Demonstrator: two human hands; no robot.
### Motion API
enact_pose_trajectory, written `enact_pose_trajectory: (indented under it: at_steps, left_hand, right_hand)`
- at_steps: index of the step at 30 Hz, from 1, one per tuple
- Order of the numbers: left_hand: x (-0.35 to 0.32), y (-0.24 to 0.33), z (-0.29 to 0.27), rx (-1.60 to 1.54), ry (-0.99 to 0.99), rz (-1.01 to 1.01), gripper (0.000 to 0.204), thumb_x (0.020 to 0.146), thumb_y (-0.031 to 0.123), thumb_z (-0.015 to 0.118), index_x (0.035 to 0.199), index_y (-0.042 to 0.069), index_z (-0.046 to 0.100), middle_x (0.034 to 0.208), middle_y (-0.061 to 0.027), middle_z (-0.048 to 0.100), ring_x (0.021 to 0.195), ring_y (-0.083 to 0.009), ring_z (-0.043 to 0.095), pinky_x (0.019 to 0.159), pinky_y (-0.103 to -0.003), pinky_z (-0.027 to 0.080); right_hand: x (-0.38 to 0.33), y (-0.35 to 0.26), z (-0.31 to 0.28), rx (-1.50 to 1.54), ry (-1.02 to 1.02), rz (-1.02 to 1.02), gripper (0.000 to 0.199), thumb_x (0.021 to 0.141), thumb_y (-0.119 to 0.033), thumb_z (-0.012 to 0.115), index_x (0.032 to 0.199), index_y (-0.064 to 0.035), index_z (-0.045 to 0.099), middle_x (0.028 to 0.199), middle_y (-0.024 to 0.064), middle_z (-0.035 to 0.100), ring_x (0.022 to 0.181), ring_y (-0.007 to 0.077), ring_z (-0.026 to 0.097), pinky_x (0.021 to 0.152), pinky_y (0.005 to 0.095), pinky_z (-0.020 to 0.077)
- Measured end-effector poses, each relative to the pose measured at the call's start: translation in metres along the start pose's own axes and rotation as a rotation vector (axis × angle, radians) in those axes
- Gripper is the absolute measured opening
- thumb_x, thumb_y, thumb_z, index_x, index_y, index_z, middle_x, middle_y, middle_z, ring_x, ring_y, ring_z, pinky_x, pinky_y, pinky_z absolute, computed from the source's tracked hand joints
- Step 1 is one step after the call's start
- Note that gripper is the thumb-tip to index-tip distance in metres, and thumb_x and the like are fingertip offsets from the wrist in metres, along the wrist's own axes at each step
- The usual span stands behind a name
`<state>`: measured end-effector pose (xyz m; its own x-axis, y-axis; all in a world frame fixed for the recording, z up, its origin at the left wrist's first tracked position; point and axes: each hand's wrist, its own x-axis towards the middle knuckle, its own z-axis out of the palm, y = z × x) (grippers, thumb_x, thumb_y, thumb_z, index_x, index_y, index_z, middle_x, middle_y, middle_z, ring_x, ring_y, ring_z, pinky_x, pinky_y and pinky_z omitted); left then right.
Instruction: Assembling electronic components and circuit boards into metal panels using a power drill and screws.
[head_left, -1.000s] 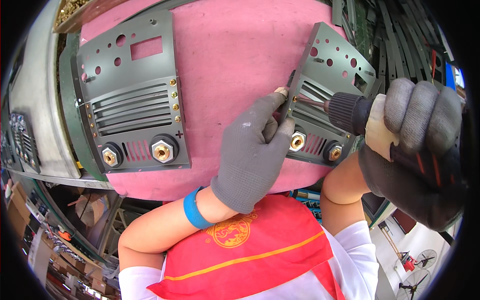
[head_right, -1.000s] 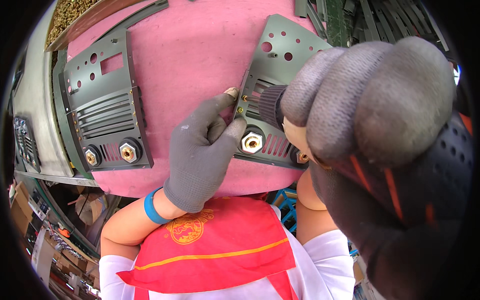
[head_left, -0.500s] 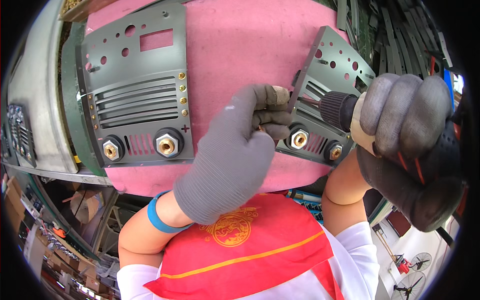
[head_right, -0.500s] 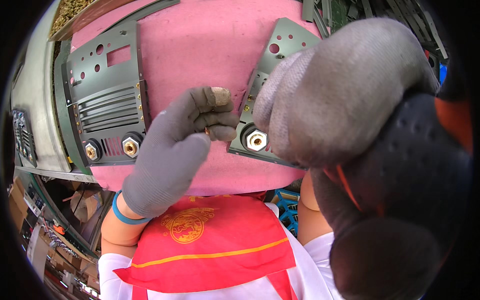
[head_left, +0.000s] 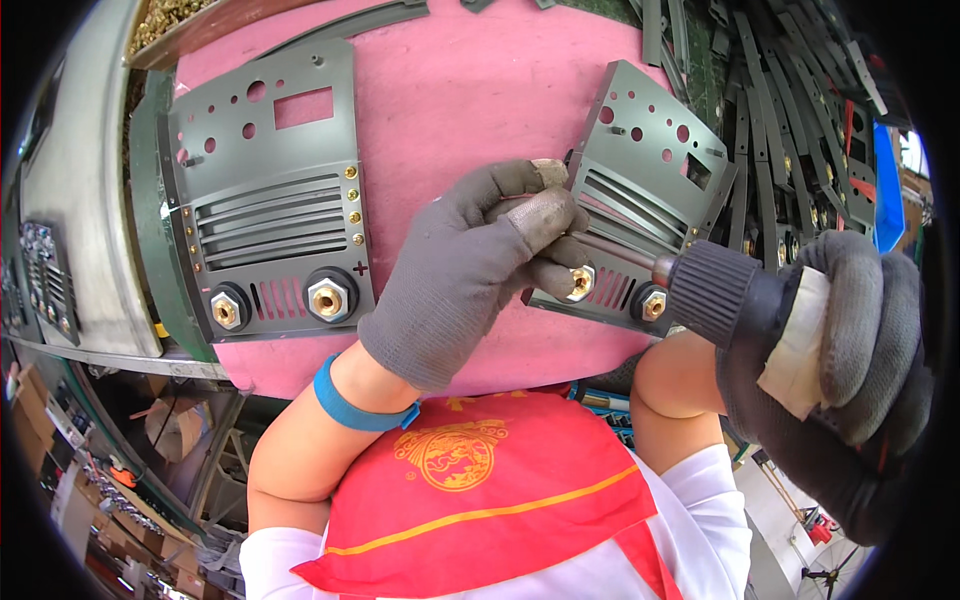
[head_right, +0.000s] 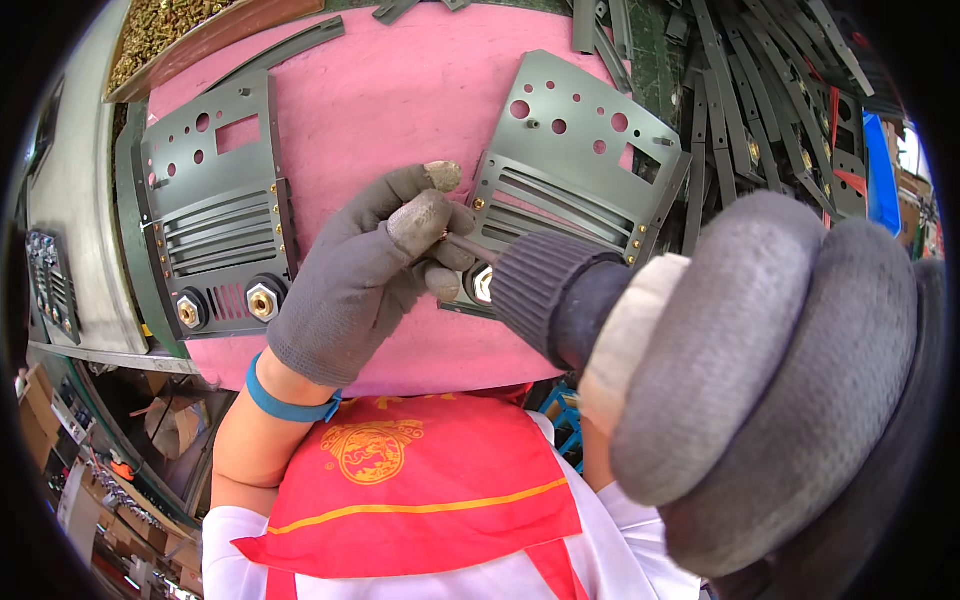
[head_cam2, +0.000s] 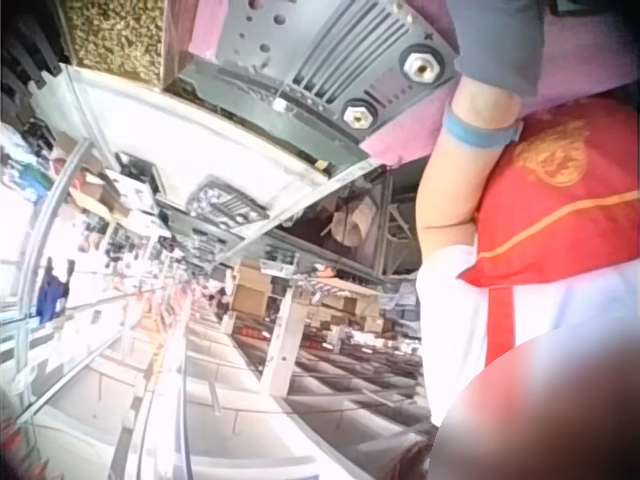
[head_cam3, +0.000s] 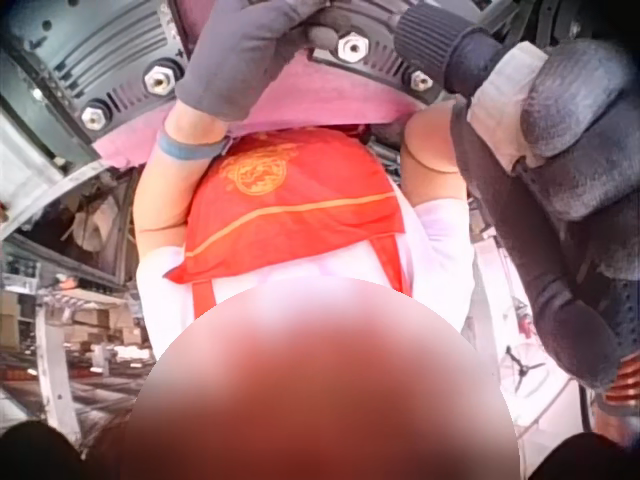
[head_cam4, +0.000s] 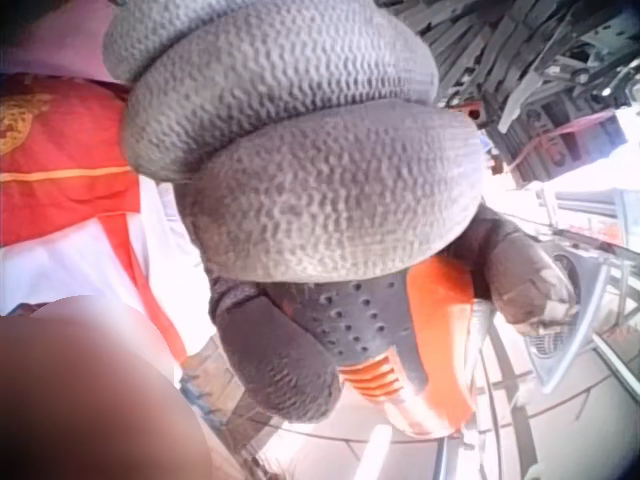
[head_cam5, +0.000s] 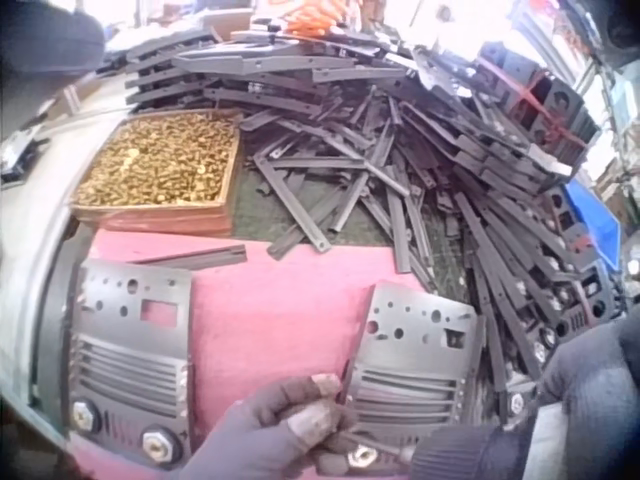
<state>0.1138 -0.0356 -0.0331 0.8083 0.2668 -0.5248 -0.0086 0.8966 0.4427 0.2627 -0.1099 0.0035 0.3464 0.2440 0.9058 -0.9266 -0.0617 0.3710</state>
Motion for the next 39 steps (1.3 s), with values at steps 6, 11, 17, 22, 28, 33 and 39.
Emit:
enact_pose_trajectory:
  at_steps: [6, 11, 17, 22, 28, 33, 39]
  left_hand:
    - [0.002, -0.003, -0.006, -0.088, -0.072, -0.065, 0.033, 0.096, 0.026, 0.058, 0.116, 0.001, 0.052, 0.098, -0.008, 0.062, 0.075, -0.0122, 0.061, 0.065, -0.023, 0.05]
    - [0.001, -0.001, 0.0, -0.027, 0.009, -0.042, 0.032, 0.095, 0.029, 0.059, 0.111, 0.002, 0.054, 0.092, -0.0056, 0.06, 0.072, -0.0106, 0.057, 0.061, -0.021, 0.046]
    - [-0.002, -0.002, 0.006, -0.12, 0.011, -0.031, 0.032, 0.095, 0.031, 0.059, 0.11, 0.003, 0.054, 0.088, -0.0045, 0.057, 0.073, -0.0114, 0.055, 0.064, -0.024, 0.045]
    - [0.001, -0.007, 0.004, -0.178, 0.012, -0.021, 0.03, 0.096, 0.031, 0.057, 0.105, 0.003, 0.054, 0.085, -0.0051, 0.057, 0.071, -0.011, 0.052, 0.064, -0.024, 0.044]
    - [0.002, -0.009, 0.0, -0.311, -0.055, -0.048, 0.026, 0.095, 0.022, 0.059, 0.109, 0.0, 0.056, 0.093, -0.004, 0.059, 0.075, -0.0093, 0.058, 0.066, -0.022, 0.052]
    - [0.001, -0.006, 0.005, -0.27, -0.042, -0.111, 0.032, 0.099, 0.032, 0.052, 0.107, 0.002, 0.053, 0.093, -0.0068, 0.058, 0.074, -0.0099, 0.052, 0.068, -0.024, 0.047]
    - [-0.005, 0.004, 0.015, -0.078, 0.152, -0.112, 0.043, 0.097, 0.033, 0.054, 0.125, -0.001, 0.049, 0.09, -0.0059, 0.058, 0.074, -0.0104, 0.053, 0.067, -0.024, 0.047]
  right_hand:
    - [-0.055, -0.014, 0.028, 0.256, 0.239, 0.128, 0.042, 0.098, -0.03, 0.039, 0.128, -0.0055, 0.056, 0.121, 0.0093, 0.062, 0.114, 0.0273, 0.057, 0.1, 0.0383, 0.0439]
    - [-0.051, -0.007, 0.024, 0.315, 0.365, 0.182, 0.04, 0.098, -0.033, 0.042, 0.121, -0.0062, 0.06, 0.113, 0.0091, 0.065, 0.107, 0.0269, 0.061, 0.096, 0.0393, 0.0463]
    - [-0.005, 0.004, 0.022, -0.587, 0.445, 0.211, 0.02, 0.089, -0.026, 0.054, 0.098, -0.0083, 0.059, 0.088, 0.0031, 0.06, 0.08, 0.0172, 0.057, 0.077, 0.0302, 0.0466]
    - [0.042, 0.012, 0.059, -1.577, 0.523, 0.247, 0.013, 0.08, -0.016, 0.065, 0.074, -0.0132, 0.053, 0.063, -0.0038, 0.053, 0.053, 0.0058, 0.05, 0.055, 0.0195, 0.0443]
    - [0.056, 0.001, 0.061, -1.85, 0.502, 0.351, 0.023, 0.074, -0.011, 0.071, 0.064, -0.0161, 0.05, 0.055, -0.0071, 0.052, 0.045, 0.0011, 0.05, 0.049, 0.014, 0.043]
    - [0.054, -0.008, 0.046, -1.783, 0.496, 0.43, 0.024, 0.073, -0.012, 0.072, 0.065, -0.0163, 0.05, 0.057, -0.0071, 0.054, 0.046, 0.0015, 0.051, 0.05, 0.0136, 0.0425]
    - [0.05, -0.01, 0.061, -1.83, 0.563, 0.482, 0.022, 0.074, -0.017, 0.071, 0.068, -0.0148, 0.05, 0.059, -0.0059, 0.053, 0.047, 0.0027, 0.05, 0.05, 0.0151, 0.0416]
